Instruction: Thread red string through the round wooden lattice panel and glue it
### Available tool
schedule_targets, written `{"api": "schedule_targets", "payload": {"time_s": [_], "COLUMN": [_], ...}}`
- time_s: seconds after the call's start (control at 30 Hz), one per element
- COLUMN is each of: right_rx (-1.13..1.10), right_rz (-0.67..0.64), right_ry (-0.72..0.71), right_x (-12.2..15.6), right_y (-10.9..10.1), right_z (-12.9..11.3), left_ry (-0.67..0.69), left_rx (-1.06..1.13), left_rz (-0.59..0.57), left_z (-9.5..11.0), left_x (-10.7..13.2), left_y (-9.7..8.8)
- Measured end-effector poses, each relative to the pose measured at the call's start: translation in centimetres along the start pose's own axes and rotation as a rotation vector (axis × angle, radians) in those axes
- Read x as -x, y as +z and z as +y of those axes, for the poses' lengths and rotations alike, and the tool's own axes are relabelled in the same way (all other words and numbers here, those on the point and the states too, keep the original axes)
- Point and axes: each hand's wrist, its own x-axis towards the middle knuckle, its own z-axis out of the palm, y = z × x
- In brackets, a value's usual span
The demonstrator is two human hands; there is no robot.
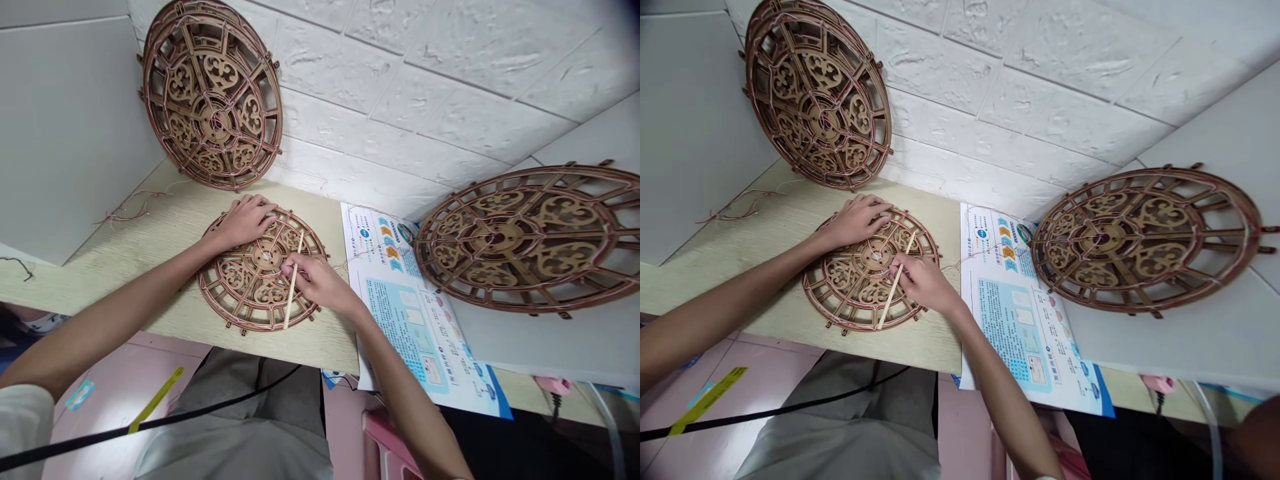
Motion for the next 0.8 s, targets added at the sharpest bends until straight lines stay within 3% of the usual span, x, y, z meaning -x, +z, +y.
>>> {"api": "schedule_targets", "payload": {"time_s": [0.43,0.63,0.8], "right_rx": [0.026,-0.021,-0.053], "right_rz": [-0.030,0.001,0.027], "right_ry": [-0.023,0.048,-0.006], "right_x": [-0.10,-0.14,-0.03], "right_y": [-0.02,-0.04,0.15], "right_z": [-0.18,-0.52,-0.45], "left_ry": [0.018,0.023,0.015], "left_rx": [-0.007,-0.016,-0.010], "left_rz": [0.018,0.012,0.013], "left_z": [-0.25,-0.21,-0.06], "left_x": [-0.02,0.00,0.10], "left_y": [0.24,0.19,0.17]}}
